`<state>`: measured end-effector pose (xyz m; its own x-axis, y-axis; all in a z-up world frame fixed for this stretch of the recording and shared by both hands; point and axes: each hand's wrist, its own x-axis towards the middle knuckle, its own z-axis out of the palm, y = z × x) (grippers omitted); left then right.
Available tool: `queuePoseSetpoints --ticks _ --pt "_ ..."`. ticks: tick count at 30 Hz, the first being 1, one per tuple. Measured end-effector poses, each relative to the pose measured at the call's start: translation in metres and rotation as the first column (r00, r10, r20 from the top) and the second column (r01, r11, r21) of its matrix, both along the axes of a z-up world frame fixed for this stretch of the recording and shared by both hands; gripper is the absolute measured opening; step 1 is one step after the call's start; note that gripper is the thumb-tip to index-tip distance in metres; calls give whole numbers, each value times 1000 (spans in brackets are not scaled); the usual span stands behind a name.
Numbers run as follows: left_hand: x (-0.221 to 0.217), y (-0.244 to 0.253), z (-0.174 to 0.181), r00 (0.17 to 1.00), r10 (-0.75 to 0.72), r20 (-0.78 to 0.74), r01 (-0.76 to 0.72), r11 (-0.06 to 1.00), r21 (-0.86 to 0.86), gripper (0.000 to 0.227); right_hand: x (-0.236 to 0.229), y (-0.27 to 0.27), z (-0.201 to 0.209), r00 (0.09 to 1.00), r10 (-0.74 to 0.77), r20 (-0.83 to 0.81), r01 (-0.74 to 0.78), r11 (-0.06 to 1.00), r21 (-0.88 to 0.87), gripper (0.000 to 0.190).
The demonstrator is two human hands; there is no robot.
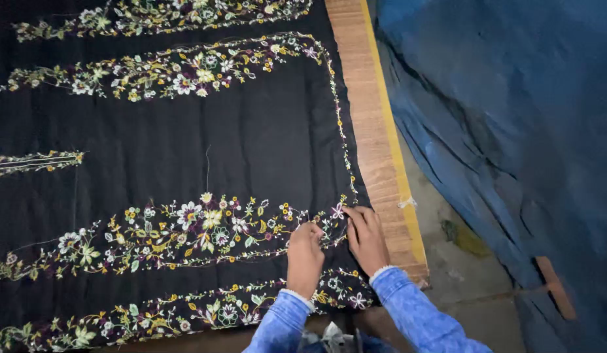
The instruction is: Smoothing out a large piece of embroidered fabric on a table and marking it with tailor's chalk
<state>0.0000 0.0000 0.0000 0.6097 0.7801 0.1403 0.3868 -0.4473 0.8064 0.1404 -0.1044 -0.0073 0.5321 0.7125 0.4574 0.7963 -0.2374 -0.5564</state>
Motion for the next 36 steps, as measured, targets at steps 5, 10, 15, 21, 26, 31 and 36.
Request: queuePoseSetpoints --ticks 5,10,15,21,26,31,36 --pt "6 -6 8 1000 8 -3 -8 994 113 4 -1 -1 -4 999 15 39 -15 1000 -2 42" --pt "27 -6 -13 992 45 -120 10 904 428 29 -3 -6 -11 998 6 67 -5 1000 -19 49" --pt "36 -2 -21 995 -92 28 74 920 384 6 3 -4 -12 997 22 76 -18 999 -44 61" --pt "46 9 -43 973 -149 -174 135 987 -91 7 0 -9 -7 997 37 69 -33 998 -52 64" --pt "85 24 -89 923 -106 -370 95 994 -47 18 0 -8 -12 993 37 110 -32 998 -50 62" --pt "78 9 -32 936 -94 -340 106 994 17 19 5 -5 -16 984 57 166 -49 997 -51 60" --pt "16 8 3 955 -29 -294 9 998 -69 25 8 -7 -20 970 52 237 -26 993 -112 65"
